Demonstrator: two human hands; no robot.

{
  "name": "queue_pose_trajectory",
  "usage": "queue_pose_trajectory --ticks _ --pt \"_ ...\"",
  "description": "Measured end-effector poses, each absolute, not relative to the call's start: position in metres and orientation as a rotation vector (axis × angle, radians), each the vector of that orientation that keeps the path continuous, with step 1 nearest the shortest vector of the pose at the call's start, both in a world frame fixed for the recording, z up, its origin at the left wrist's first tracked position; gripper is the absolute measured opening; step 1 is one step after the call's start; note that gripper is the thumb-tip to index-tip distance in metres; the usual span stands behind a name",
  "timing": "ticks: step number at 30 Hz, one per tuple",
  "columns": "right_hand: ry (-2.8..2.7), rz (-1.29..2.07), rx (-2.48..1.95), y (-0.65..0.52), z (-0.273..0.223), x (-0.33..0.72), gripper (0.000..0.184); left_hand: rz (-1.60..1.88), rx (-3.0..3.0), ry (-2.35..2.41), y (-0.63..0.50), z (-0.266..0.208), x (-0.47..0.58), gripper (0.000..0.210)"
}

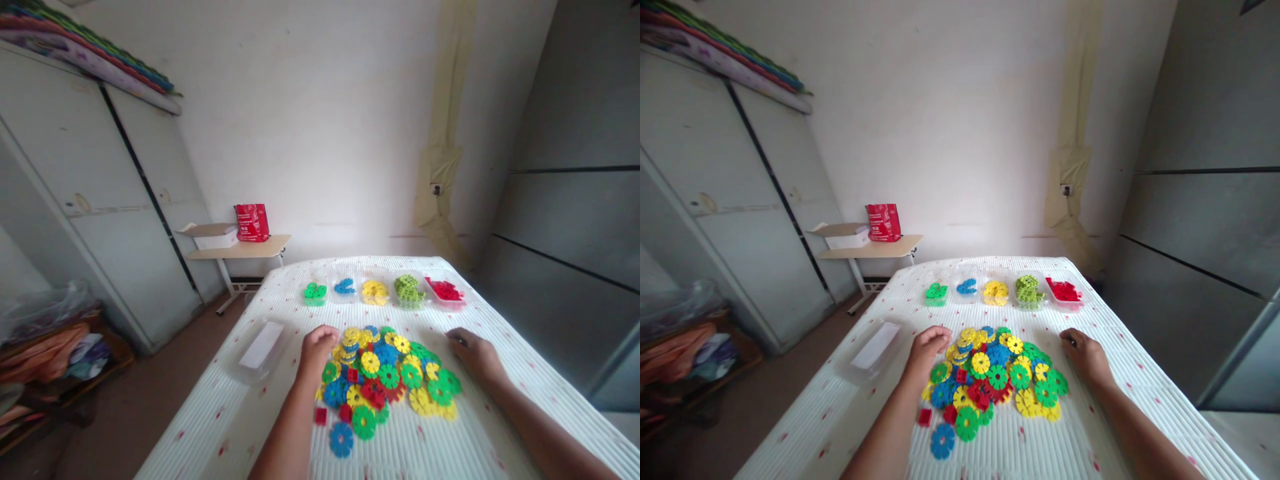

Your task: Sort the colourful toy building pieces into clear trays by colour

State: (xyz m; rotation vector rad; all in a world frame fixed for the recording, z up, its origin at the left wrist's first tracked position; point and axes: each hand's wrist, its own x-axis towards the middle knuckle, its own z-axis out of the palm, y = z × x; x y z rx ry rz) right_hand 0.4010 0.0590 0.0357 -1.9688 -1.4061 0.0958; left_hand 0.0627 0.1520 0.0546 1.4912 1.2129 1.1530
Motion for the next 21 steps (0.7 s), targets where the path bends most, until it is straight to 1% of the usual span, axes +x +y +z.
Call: queue_pose_trajectory --ticks 3,5,8,12,16,21 --pt "-1.423 0.072 -1.981 0.059 0.034 0.401 0.027 1.037 1.703 1.237 0.143 0.058 0.063 0.01" --pt "-1.437 0.06 -1.982 0.058 0.033 0.401 0.027 1.014 1.794 1.286 0.138 0.058 0.067 0.008" --pt "-1.465 0.027 -1.982 0.058 0.032 0.401 0.028 0.944 2.049 1.416 0.132 0.056 0.077 0.015" --pt "-1.496 -0.007 -1.989 0.058 0.03 0.401 0.027 0.748 2.358 1.58 0.127 0.054 0.087 0.025" --pt "-1.523 -0.018 -1.985 0.059 0.028 0.403 0.027 0.685 2.417 1.668 0.125 0.052 0.094 0.028" --pt "-1.524 -0.008 -1.998 0.059 0.027 0.403 0.026 0.691 2.371 1.724 0.125 0.052 0.096 0.025"
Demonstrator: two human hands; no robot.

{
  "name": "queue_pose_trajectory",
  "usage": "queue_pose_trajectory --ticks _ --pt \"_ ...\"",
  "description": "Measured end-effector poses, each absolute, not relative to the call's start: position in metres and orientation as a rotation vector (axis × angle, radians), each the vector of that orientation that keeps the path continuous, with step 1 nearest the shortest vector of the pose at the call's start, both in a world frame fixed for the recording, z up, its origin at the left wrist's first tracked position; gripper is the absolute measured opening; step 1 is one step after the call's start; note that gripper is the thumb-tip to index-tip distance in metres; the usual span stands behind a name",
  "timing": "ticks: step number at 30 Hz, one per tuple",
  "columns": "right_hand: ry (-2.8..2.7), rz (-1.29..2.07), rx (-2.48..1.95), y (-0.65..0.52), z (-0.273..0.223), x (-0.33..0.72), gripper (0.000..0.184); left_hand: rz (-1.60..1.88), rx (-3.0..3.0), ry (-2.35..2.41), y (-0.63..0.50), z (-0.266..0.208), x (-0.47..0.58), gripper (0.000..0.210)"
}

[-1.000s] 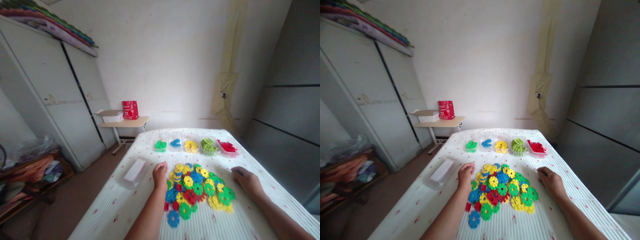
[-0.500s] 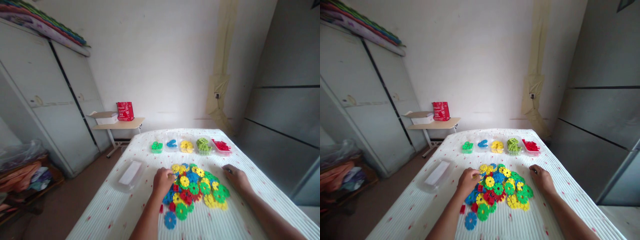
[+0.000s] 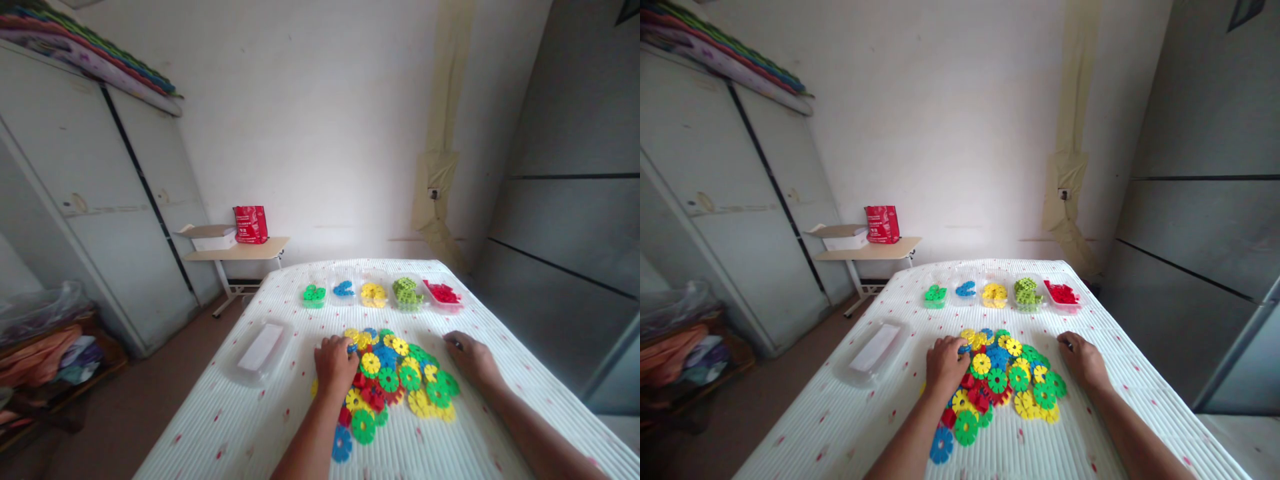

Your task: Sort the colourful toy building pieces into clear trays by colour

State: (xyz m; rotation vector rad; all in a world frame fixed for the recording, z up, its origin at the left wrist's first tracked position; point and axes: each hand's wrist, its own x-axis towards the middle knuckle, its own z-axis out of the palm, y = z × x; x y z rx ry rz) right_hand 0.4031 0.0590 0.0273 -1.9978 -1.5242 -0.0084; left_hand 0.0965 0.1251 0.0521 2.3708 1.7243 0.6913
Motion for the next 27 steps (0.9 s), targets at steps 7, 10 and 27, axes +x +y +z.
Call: queue_pose_trajectory --ticks 7,10,27 --pt "-1.524 -0.019 -1.976 0.06 0.025 0.404 0.025 0.772 2.228 1.757 0.128 0.053 0.093 0.027" --pt "-1.522 -0.025 -1.968 0.06 0.024 0.405 0.025 0.868 2.155 1.72 0.13 0.05 0.091 0.029" --pt "-1.647 0.014 -1.757 0.071 0.053 0.334 0.029 1.235 1.72 1.202 0.148 0.03 0.077 0.031"
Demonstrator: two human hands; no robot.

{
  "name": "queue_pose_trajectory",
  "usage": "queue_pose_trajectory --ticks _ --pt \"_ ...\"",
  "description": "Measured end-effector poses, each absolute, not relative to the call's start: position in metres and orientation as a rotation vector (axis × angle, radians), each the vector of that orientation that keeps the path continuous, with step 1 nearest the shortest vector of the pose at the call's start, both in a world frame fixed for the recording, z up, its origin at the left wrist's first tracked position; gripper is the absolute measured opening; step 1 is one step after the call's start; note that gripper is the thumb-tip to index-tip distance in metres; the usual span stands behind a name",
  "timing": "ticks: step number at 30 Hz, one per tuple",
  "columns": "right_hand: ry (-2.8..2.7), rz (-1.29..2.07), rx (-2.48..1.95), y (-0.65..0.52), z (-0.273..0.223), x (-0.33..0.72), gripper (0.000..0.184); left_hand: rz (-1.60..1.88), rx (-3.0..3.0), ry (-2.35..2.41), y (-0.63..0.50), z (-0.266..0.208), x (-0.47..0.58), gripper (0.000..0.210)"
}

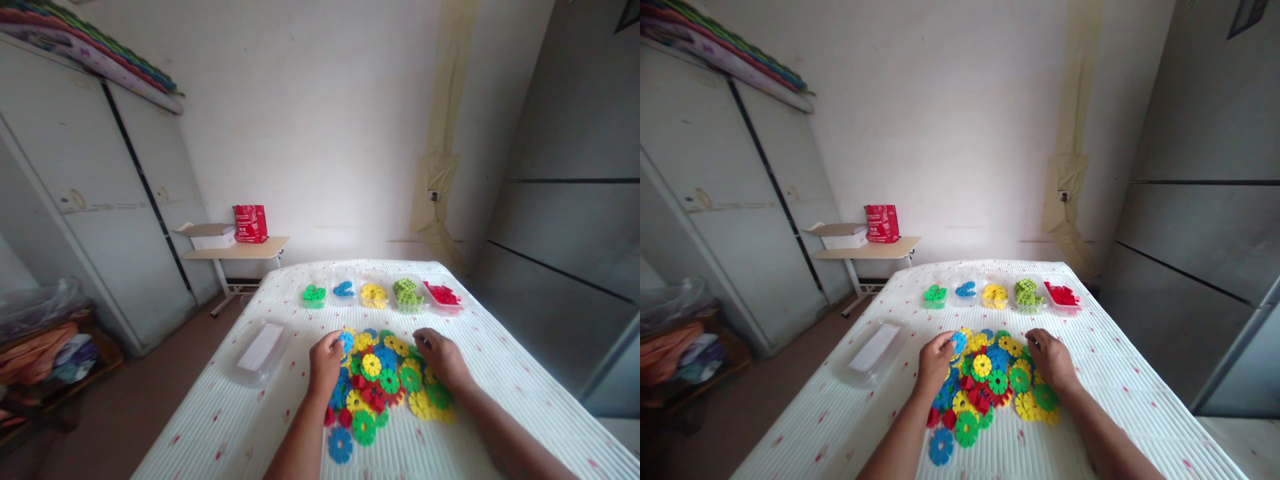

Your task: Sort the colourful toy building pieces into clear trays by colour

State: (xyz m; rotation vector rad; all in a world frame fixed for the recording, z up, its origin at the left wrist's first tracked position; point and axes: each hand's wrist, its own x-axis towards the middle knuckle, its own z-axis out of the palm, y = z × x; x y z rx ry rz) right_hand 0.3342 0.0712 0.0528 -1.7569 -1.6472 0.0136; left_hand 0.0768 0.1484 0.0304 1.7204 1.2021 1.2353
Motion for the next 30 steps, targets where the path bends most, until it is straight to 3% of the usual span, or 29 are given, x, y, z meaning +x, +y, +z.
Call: queue_pose_trajectory --ticks 10,17,20,26,30 --pt "-1.727 0.681 -1.355 0.103 0.091 0.234 0.024 1.222 1.571 0.982 0.141 0.046 0.071 0.035" --pt "-1.572 0.948 -1.429 0.123 0.081 0.217 0.005 1.126 1.711 1.013 0.137 0.053 0.063 0.044" --pt "-1.595 1.038 -1.559 0.131 0.086 0.218 0.008 1.186 1.765 1.194 0.142 0.056 0.057 0.039" --pt "-1.438 0.876 -1.633 0.182 0.12 0.226 0.01 1.242 1.678 1.586 0.156 0.049 0.042 0.03" --pt "-1.259 0.698 -1.599 0.207 0.134 0.232 0.022 1.199 1.661 1.621 0.161 0.038 0.038 0.026"
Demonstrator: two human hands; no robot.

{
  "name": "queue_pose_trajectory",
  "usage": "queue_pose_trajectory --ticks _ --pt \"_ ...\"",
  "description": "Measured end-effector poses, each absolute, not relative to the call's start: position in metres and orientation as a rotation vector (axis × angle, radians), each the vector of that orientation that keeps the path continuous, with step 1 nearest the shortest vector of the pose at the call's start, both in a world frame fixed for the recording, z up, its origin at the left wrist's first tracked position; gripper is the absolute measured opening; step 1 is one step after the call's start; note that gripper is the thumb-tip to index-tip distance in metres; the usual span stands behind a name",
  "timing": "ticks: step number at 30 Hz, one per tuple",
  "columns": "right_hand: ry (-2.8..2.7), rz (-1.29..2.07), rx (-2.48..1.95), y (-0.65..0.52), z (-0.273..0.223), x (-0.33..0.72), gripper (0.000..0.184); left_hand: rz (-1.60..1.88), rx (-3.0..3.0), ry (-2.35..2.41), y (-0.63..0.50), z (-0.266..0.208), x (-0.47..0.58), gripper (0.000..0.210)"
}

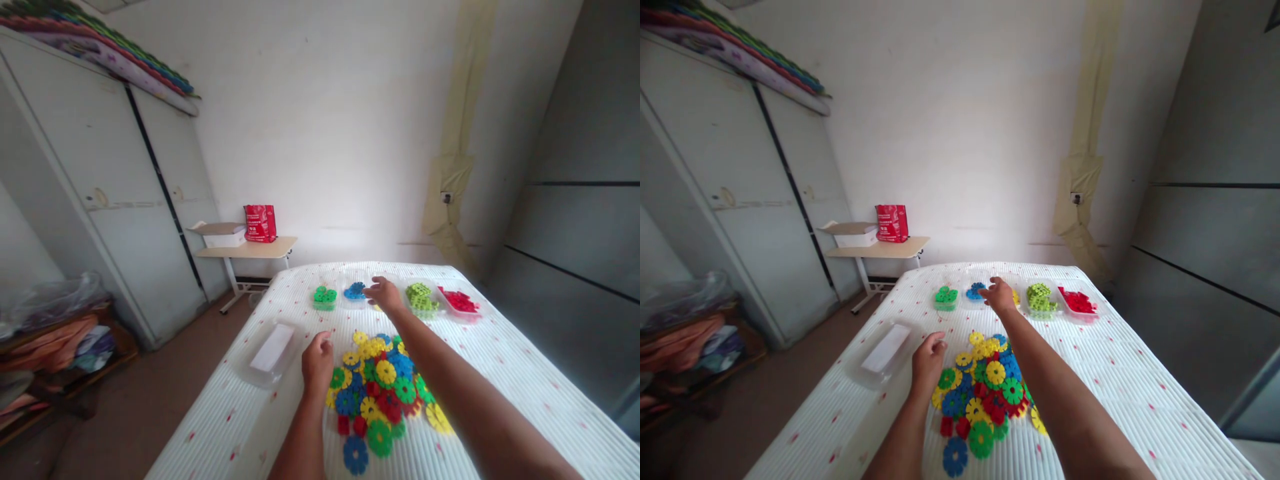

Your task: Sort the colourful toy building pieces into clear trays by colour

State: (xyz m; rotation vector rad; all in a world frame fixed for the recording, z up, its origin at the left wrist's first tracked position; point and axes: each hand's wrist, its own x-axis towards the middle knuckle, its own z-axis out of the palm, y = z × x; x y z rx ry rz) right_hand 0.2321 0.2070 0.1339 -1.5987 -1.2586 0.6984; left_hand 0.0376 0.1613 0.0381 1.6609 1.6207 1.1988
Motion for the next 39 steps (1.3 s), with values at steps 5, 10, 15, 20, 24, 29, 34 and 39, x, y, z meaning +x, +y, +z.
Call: queue_pose_trajectory --ticks 5,10,15,20,24,29,34,39 --pt "-1.228 0.582 -1.611 0.189 0.121 0.248 0.008 1.171 1.649 1.613 0.165 0.031 0.037 0.024" --pt "-1.23 0.47 -1.616 0.151 0.107 0.292 0.013 1.158 1.644 1.6 0.164 0.033 0.038 0.026" --pt "-1.217 0.259 -1.747 0.112 0.077 0.356 0.023 1.152 1.638 1.587 0.162 0.035 0.039 0.025" --pt "-1.114 0.184 -1.958 0.077 0.044 0.399 0.026 1.117 1.645 1.535 0.162 0.035 0.039 0.023" --pt "-1.066 0.175 -2.004 0.071 0.038 0.405 0.032 1.016 1.691 1.376 0.161 0.037 0.038 0.015" --pt "-1.214 0.048 -2.031 0.076 0.034 0.401 0.029 0.885 1.695 1.182 0.158 0.042 0.028 0.015" --pt "-1.269 0.0 -2.063 0.076 0.031 0.401 0.029 0.724 1.71 1.032 0.155 0.049 0.009 0.022" --pt "-1.298 -0.015 -2.08 0.075 0.029 0.401 0.029 0.67 1.837 1.068 0.153 0.05 0.002 0.041"
